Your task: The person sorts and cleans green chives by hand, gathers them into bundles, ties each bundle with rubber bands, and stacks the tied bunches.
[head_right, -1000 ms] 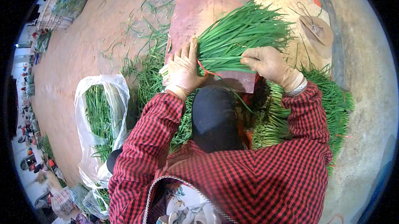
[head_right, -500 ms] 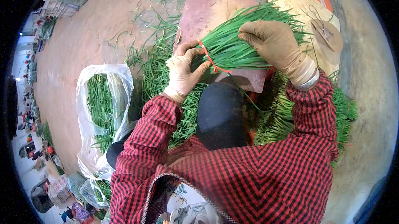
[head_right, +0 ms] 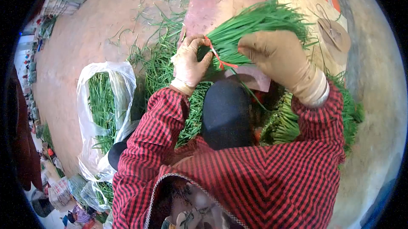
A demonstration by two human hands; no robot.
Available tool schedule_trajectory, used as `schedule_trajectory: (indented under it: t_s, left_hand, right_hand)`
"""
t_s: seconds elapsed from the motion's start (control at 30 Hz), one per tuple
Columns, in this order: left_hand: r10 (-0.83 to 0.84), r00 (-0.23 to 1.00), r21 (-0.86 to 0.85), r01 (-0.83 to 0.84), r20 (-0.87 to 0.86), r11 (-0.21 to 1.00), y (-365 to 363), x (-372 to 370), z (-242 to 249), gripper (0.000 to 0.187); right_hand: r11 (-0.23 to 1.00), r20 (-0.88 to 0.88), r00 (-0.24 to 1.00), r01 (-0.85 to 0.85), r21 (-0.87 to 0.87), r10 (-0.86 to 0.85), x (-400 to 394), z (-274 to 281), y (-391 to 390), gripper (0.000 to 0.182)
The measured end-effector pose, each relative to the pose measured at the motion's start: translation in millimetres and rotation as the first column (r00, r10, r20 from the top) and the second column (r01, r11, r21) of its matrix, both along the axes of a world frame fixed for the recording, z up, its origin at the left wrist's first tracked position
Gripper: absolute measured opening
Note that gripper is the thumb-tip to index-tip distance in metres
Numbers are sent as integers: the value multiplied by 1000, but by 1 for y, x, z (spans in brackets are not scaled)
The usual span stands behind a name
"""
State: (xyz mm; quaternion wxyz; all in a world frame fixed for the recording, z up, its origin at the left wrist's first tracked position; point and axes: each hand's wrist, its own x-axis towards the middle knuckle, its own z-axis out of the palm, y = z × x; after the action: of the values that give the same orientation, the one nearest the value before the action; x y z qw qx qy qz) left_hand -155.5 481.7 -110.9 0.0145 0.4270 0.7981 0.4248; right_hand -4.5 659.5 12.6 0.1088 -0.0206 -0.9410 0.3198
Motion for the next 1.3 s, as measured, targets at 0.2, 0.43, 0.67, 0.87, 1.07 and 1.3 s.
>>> schedule_trajectory:
  t_s: [0.2, 0.43, 0.67, 0.87, 1.07, 1.3]
  left_hand:
    - [-57, 897, -201, -36, -439, 979, 8, 1, 18, 18]
    - [-17, 960, -406, -102, -278, 908, -2, 3, 29, 16]
    - [-101, 595, 116, 14, 798, 993, -23, -16, 1, 14]
    - [-238, 274, 296, -194, 932, 935, -38, -27, 4, 8]
    - [-304, 283, 374, -238, 909, 896, -45, -20, 9, 9]
    - [-480, 425, 637, -415, 767, 650, -119, -46, 2, 14]
  right_hand:
    - [993, -56, 993, 95, -70, -99, -2, -11, 15, 17]
    - [685, 23, 900, 347, -641, -435, -14, -25, 32, 22]
    - [538, -42, 913, 201, -819, -405, -51, -37, 28, 27]
    - [903, -224, 975, -103, -417, 8, -70, -9, -9, 78]
    - [974, 232, 972, -25, 226, -29, -60, -119, -1, 113]
    - [983, 235, 972, -39, 179, -4, -61, -122, 6, 105]
